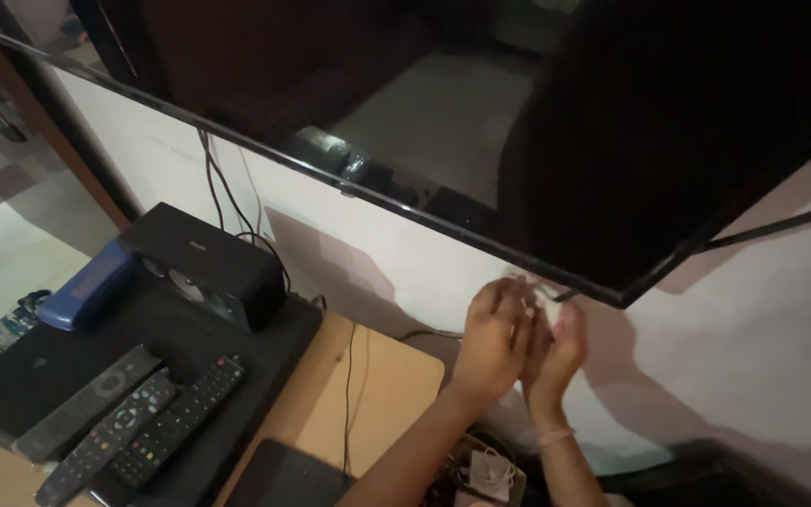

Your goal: Cleaning a wall-mounted TV and various electronic devices on a table using a cloth.

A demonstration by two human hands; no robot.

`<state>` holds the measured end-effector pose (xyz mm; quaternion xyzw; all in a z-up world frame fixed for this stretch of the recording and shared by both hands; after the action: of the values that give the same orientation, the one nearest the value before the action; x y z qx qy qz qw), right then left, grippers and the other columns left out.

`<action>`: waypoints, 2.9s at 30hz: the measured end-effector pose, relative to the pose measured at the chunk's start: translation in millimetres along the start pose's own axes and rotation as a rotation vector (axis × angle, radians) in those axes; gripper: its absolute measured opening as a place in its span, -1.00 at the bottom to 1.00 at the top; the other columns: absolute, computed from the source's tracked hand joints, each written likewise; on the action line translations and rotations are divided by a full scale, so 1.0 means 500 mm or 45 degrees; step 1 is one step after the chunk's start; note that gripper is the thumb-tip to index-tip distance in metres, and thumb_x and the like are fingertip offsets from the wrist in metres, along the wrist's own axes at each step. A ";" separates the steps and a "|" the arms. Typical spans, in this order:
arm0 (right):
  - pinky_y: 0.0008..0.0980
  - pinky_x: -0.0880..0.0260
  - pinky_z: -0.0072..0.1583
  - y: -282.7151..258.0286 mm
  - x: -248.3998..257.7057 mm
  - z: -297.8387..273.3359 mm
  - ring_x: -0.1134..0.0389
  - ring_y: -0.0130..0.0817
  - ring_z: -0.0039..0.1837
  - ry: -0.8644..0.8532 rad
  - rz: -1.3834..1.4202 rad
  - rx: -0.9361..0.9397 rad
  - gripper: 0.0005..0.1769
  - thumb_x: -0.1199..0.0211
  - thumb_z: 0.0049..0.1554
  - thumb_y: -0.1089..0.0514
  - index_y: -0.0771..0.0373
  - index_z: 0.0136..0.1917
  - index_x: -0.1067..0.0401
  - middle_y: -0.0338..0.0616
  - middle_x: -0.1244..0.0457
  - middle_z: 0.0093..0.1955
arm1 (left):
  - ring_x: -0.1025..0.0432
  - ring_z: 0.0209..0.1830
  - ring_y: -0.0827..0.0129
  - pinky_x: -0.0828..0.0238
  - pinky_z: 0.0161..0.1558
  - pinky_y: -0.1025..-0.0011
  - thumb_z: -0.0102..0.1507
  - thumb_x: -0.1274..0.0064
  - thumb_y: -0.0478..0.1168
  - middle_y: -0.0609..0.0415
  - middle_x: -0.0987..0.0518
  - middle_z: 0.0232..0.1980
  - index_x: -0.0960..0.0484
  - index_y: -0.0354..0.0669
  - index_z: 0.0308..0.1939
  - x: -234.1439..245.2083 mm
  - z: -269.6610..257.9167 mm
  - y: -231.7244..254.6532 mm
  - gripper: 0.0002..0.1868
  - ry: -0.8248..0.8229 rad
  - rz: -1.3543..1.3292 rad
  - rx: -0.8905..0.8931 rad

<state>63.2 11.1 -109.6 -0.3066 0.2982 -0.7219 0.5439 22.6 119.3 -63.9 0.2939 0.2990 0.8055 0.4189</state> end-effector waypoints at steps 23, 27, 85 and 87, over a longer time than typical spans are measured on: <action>-0.21 -0.35 0.16 -0.040 0.152 -0.086 -0.37 -0.08 0.14 -0.133 -0.384 -0.312 -0.46 -0.32 0.11 0.07 0.36 0.27 -0.28 0.08 -0.28 0.14 | -0.59 -0.01 0.19 -0.53 -0.02 0.33 0.37 0.01 -0.06 -0.13 -0.66 0.06 -0.61 -0.26 0.15 -0.010 -0.121 -0.011 -0.60 -0.279 -0.311 0.636; -0.24 -0.27 0.31 -0.072 0.129 -0.086 -0.29 -0.12 0.31 -0.239 -0.081 -0.200 -0.54 -0.14 0.24 0.18 0.35 0.38 -0.28 0.05 -0.21 0.29 | -0.53 0.01 0.28 -0.52 -0.07 0.36 0.37 -0.06 -0.03 -0.09 -0.58 0.10 -0.51 -0.30 0.23 0.021 -0.115 0.026 -0.53 -0.338 -0.351 0.620; -0.42 -0.33 0.15 -0.393 -0.012 0.002 -0.32 -0.45 0.10 0.201 0.254 -0.208 -0.67 -0.07 0.30 0.10 0.30 0.26 -0.38 -0.21 -0.34 0.09 | -0.46 -0.01 0.35 -0.40 0.04 0.34 0.42 0.06 -0.17 0.02 -0.59 0.00 -0.45 -0.32 0.21 0.277 0.098 0.204 -0.65 -0.096 -0.712 0.037; -0.41 -0.34 0.16 -0.395 -0.012 0.008 -0.34 -0.43 0.13 0.169 0.277 -0.273 -0.64 -0.09 0.28 0.10 0.28 0.28 -0.38 -0.21 -0.35 0.12 | -0.50 0.02 0.66 -0.43 0.09 0.57 0.40 0.09 -0.04 0.36 -0.64 0.01 -0.45 -0.07 0.26 0.235 0.106 0.173 -0.61 -0.340 -1.220 0.512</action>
<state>-51.5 62.3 43.2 -0.2805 0.4402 -0.6414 0.5622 -38.3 190.8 59.5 0.2988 0.4922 0.4066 0.7093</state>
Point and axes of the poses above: each hand's wrist, its own z-axis towards the middle knuckle, its own x-axis out of the back of the hand, y = z × x, the point moved 5 cm from there along z, towards the middle knuckle
